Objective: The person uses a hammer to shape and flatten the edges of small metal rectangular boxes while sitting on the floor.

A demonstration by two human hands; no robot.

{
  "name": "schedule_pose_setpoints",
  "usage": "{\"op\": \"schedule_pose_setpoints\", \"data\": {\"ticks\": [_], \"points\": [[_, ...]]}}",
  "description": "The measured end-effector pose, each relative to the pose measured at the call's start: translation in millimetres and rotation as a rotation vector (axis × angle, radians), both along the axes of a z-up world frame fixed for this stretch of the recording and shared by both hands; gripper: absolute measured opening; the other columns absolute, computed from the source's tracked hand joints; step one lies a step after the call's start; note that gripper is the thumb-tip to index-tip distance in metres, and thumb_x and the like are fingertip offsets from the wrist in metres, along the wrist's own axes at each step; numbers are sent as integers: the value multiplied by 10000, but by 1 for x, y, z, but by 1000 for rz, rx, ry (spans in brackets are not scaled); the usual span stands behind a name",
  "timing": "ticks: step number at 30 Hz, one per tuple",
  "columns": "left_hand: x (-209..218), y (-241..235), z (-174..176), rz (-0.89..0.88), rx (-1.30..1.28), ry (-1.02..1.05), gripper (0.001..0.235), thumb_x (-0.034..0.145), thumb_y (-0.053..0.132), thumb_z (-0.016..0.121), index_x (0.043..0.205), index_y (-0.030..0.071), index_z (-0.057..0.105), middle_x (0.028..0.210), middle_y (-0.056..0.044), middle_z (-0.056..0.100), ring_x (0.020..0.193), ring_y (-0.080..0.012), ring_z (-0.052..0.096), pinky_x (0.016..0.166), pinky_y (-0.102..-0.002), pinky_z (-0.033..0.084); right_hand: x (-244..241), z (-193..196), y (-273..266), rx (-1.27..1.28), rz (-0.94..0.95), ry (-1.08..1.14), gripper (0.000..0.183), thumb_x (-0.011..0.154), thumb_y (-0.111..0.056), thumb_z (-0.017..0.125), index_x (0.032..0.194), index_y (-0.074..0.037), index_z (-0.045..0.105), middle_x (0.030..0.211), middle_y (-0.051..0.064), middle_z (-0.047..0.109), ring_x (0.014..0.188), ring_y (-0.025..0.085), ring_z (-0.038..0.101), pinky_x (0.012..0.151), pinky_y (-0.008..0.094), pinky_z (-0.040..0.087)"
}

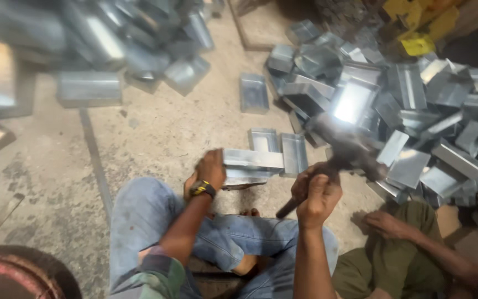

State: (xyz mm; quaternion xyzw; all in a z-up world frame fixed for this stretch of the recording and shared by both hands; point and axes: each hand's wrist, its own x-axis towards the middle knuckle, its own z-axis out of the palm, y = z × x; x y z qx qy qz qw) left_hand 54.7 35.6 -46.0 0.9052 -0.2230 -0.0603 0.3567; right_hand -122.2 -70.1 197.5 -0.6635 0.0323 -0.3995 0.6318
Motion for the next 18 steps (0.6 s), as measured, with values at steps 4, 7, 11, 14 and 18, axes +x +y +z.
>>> {"op": "schedule_pose_setpoints", "data": {"ticks": [4,7,11,14,18], "points": [[-29,-33,-28,63,-107,-172,390,792,60,591,1182,39,586,1212,-187,667,1277,-400,521,1068,-589,355,39,-25,8,-81,36,-11,378,1063,-436,553,1072,-59,542,730,-3,534,496,68,419,410,251,329],[-41,-39,-34,90,-95,-179,375,803,65,594,1177,46,589,1189,-173,691,1340,-410,491,1116,-608,293,51,-58,3,-553,-40,578,342,1087,-333,539,1030,-10,636,669,22,605,552,87,498,473,285,376],[-21,-41,-31,158,-108,-246,402,777,79,611,1176,31,584,1147,-195,704,1320,-402,491,1130,-635,259,43,-78,-6,-670,-138,815,333,1051,-289,594,928,15,652,652,78,568,544,109,462,485,309,377],[-37,-45,-38,80,-81,-142,381,802,87,634,1176,50,575,1147,-194,696,1361,-416,477,1186,-620,269,14,-86,-5,-338,-179,737,316,1049,-269,540,900,-4,625,605,38,557,491,104,475,444,307,362],[-33,-41,-34,130,-212,-150,418,731,69,671,1136,46,569,1172,-200,683,1343,-434,470,1131,-642,289,12,-105,25,-272,-344,584,269,1064,-234,519,911,-25,590,606,38,550,505,108,485,451,308,372]]}}
